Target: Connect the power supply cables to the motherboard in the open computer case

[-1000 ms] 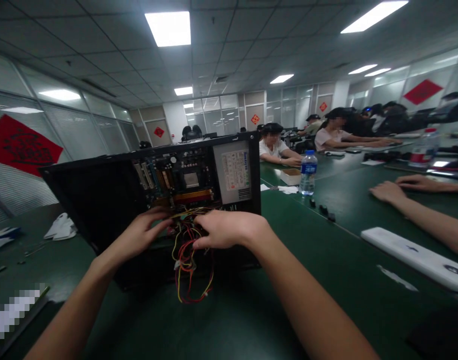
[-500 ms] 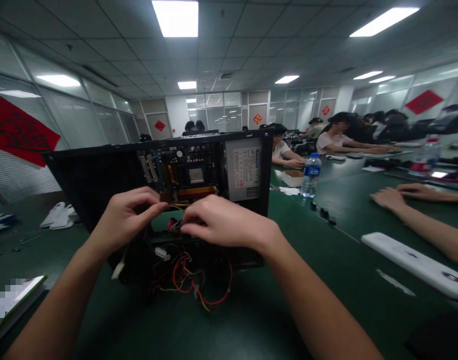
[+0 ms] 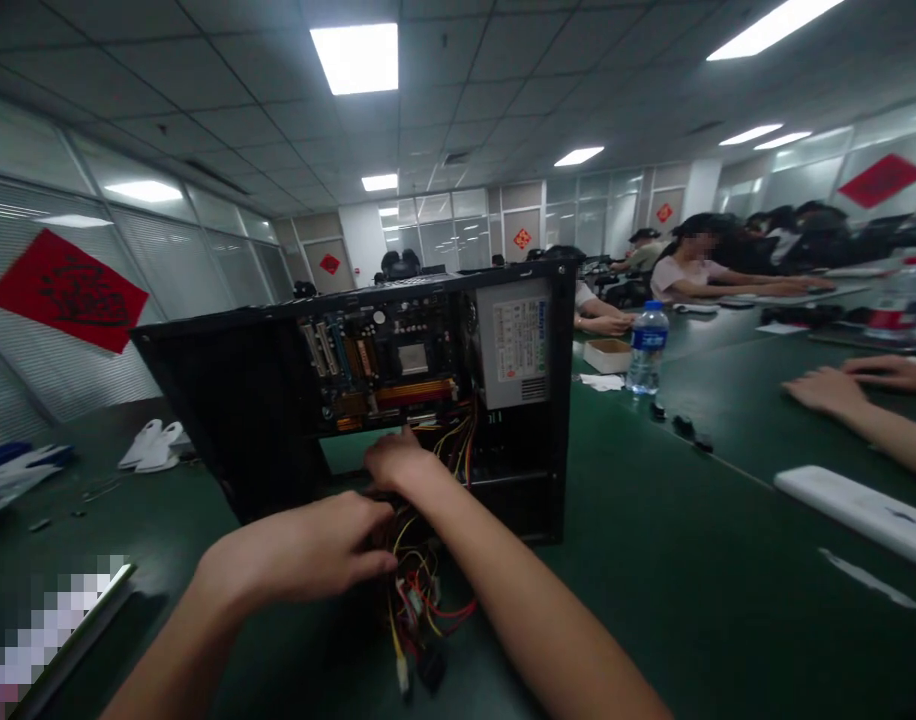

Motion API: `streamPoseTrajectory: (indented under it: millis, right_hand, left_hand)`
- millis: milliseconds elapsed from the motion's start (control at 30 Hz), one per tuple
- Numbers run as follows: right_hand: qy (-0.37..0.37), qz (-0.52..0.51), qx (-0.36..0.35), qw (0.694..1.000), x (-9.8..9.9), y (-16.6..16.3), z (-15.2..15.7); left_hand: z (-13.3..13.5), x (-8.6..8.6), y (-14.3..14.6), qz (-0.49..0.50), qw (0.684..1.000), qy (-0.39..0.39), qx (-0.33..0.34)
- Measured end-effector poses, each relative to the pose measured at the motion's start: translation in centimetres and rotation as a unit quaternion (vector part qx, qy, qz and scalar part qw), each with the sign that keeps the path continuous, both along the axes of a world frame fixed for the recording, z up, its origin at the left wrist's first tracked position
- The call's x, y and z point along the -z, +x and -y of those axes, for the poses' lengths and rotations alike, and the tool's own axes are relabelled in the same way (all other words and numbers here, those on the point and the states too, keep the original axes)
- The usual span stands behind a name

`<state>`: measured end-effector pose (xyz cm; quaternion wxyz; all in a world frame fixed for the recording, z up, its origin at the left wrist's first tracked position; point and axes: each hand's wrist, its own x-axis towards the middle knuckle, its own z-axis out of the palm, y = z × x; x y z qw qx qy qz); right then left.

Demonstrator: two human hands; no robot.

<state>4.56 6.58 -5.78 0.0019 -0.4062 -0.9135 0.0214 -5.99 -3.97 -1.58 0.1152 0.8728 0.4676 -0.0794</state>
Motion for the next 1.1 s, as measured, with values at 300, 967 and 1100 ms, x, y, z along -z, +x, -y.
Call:
streamPoseTrajectory:
  millis: [300,967,1100]
  right_hand:
    - [-0.034,-0.457,-0.094,0.884,-4.6,4.9,1.8]
    - [-0.142,-0.481,-0.145,0.853,-9.4,8.8,10.1]
    - [-0.139,-0.504,-0.141,0.841,-9.2,8.9,9.6]
  left_hand:
    - [-0.3,-3.5,-4.3,0.111,0.991,0.067,-0.039]
    - [2.4,-5.0,-2.4,0.332,0.857,0.393,0.027]
    - [2.1,-4.8,-2.3,0.337,0.85,0.404,0.02]
